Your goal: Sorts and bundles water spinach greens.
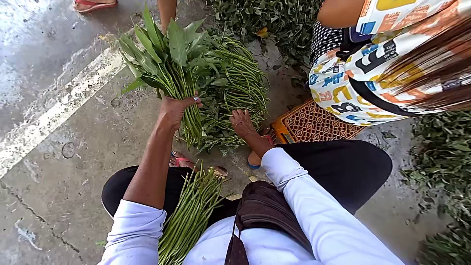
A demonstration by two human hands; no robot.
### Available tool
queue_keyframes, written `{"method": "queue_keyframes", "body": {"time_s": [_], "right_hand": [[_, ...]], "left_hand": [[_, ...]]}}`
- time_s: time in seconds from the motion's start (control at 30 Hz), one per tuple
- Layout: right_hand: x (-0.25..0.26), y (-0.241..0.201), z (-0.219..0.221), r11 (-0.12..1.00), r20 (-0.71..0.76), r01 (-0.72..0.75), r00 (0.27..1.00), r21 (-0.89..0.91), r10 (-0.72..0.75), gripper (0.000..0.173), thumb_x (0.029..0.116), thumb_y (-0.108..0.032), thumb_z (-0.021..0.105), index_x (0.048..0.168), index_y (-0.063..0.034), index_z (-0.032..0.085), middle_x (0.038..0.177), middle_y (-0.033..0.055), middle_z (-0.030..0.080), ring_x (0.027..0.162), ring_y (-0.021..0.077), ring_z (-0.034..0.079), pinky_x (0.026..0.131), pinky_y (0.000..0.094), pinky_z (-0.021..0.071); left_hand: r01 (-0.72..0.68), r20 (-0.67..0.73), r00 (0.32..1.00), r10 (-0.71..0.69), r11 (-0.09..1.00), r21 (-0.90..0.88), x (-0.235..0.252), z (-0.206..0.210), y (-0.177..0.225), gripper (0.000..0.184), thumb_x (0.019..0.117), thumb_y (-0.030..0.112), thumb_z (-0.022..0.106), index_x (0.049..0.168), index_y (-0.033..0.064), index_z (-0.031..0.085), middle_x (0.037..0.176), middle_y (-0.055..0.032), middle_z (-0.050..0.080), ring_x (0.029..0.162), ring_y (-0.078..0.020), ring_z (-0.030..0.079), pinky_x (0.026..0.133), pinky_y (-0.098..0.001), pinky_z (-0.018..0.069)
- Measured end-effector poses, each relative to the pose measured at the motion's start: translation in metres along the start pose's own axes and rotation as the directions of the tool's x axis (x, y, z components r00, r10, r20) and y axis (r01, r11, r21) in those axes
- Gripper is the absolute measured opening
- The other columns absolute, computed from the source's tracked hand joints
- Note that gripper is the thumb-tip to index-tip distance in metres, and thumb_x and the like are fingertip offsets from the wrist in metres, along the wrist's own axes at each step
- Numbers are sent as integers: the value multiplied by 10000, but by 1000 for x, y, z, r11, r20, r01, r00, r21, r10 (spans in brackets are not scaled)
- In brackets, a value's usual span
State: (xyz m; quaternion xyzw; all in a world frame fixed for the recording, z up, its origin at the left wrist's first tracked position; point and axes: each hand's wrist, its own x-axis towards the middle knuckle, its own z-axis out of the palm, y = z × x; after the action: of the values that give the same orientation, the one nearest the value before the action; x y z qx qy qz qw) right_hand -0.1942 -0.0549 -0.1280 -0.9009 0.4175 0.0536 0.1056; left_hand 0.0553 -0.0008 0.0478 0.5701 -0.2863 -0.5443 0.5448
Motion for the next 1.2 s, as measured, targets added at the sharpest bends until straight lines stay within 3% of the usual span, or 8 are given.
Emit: {"method": "queue_keyframes", "body": {"time_s": [0.23, 0.47, 0.6, 0.77, 0.93, 1.0, 1.1, 1.2], "right_hand": [[-11, 1, -13, 998, -4, -32, 999, 58, 33, 171, 981, -75, 629, 1086, 20, 725, 1118, 232, 696, 1115, 442, 627, 977, 652, 398], [-17, -4, 19, 983, 184, -176, 969, 50, 164, 239, 958, -91, 677, 1168, 18, 703, 1206, 228, 676, 1201, 435, 597, 1035, 664, 364], [-21, -5, 33, 981, 100, -189, 978, 42, 184, 365, 895, -101, 755, 1230, 12, 663, 1242, 246, 650, 1216, 449, 586, 1014, 659, 400], [-16, 3, 38, 986, 62, -167, 984, 30, 165, 275, 899, -47, 705, 1161, 35, 686, 1246, 256, 639, 1212, 449, 582, 972, 650, 423], [-11, 16, 6, 949, 159, -216, 970, 230, 182, 303, 947, -148, 665, 1218, -18, 703, 1261, 215, 677, 1207, 403, 617, 1025, 649, 381], [-7, 27, -21, 905, 257, -249, 952, 346, 164, 323, 978, -176, 643, 1259, -21, 675, 1222, 223, 696, 1181, 399, 642, 1037, 621, 418], [-5, 39, -65, 793, 236, -229, 965, 564, 111, 305, 980, -167, 688, 1199, 44, 668, 1106, 261, 696, 1051, 415, 679, 968, 605, 507], [-5, 41, -105, 695, 165, -254, 967, 673, 193, 286, 997, -177, 672, 1184, 38, 653, 1016, 218, 702, 884, 334, 706, 872, 541, 567]], "left_hand": [[34, -9, 999, -34, 999, 14, 1, 3, -3, 345, 867, -144, 668, 1169, -19, 557, 991, -103, 730, 804, -218, 749, 772, -353, 651], [46, -19, 999, -46, 999, 25, 2, 5, -8, 346, 864, -141, 680, 1171, -30, 566, 975, -117, 735, 798, -228, 751, 770, -360, 653], [52, -24, 998, -51, 998, 35, 2, 4, -11, 379, 858, -139, 682, 1192, -26, 545, 996, -116, 730, 813, -230, 751, 778, -362, 652], [42, -18, 999, -41, 999, 36, 5, 6, -10, 360, 860, -128, 685, 1181, -31, 552, 954, -117, 741, 790, -227, 751, 766, -357, 650], [49, -33, 998, -49, 999, -8, 7, 3, -8, 340, 875, -139, 665, 1179, -34, 556, 957, -120, 736, 791, -236, 748, 771, -376, 651], [46, -60, 997, -47, 999, -20, 7, 3, -6, 318, 878, -131, 671, 1165, -39, 569, 954, -124, 739, 788, -239, 753, 759, -372, 655], [25, -82, 996, -29, 998, -50, 5, 3, -4, 278, 897, -99, 670, 1151, -29, 579, 939, -124, 730, 795, -245, 742, 770, -381, 648], [34, -107, 993, -46, 993, -114, 6, 0, -8, 222, 933, -60, 650, 1149, -34, 603, 921, -139, 738, 810, -253, 746, 786, -393, 642]]}}
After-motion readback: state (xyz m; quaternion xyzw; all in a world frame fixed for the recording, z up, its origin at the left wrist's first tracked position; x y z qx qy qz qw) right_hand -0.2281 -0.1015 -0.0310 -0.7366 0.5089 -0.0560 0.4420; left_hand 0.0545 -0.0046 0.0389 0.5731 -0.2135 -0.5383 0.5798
